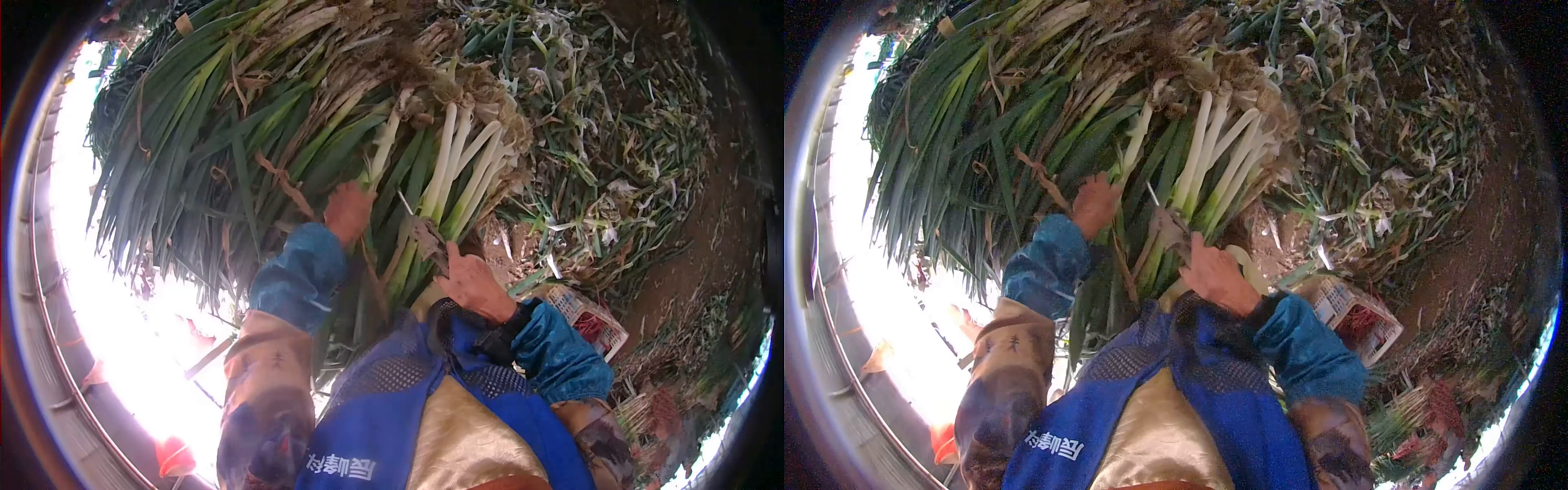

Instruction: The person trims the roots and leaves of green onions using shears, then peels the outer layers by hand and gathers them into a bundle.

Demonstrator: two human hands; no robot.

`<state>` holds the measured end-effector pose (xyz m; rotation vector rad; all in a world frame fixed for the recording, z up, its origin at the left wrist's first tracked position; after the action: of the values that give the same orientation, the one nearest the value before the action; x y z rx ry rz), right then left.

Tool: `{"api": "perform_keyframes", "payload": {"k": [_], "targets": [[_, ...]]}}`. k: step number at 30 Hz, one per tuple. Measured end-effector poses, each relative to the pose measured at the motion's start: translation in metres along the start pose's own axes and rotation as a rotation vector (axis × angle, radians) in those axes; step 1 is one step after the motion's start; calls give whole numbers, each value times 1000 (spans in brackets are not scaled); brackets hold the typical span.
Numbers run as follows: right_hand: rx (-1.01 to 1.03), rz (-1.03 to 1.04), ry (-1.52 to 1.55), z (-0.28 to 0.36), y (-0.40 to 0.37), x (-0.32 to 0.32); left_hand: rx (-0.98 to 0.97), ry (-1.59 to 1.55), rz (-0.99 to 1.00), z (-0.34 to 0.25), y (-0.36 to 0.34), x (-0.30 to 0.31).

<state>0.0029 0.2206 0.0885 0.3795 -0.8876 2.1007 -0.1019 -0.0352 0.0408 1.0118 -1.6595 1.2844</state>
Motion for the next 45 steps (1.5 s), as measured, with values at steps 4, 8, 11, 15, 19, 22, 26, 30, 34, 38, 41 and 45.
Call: {"api": "perform_keyframes", "payload": {"k": [4,8,11,15,19,22,26,30,34,38,41,45], "targets": [[-199,97,28,11,2,15,-153,171,7,-12,-7,3],[-70,18,7,6,4,8,-102,-122,365,18,25,-5],[-20,60,-10,-1,5,-2,54,-1022,304,-5,64,55],[99,57,-77,4,48,-18,-305,-1233,33,28,122,85],[-102,-157,-42,-31,121,0,-1105,-498,-83,74,65,-2],[-291,-173,76,-31,125,44,-237,-31,330,61,-4,-24],[-254,-93,119,-5,83,51,14,9,141,61,-21,-66],[-283,-35,139,1,69,24,84,2,110,1,16,-60],[-243,-26,157,1,63,23,191,-161,43,-5,29,-73],[-202,-25,154,16,36,25,-108,-122,36,12,30,-76],[-228,101,134,30,23,31,-46,-583,126,27,19,-66],[-273,57,21,14,52,21,-106,-717,52,22,-24,-48]]}}
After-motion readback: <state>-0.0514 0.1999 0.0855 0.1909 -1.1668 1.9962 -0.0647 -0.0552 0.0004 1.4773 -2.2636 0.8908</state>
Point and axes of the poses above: each hand's wrist, its own y-axis towards the middle knuckle, its own x-axis out of the back of the hand, z = x × y, the point moved 2 cm from there along y, towards the middle knuckle, and after that the axes turned 7 degrees about -x, right-handed, at the moved point
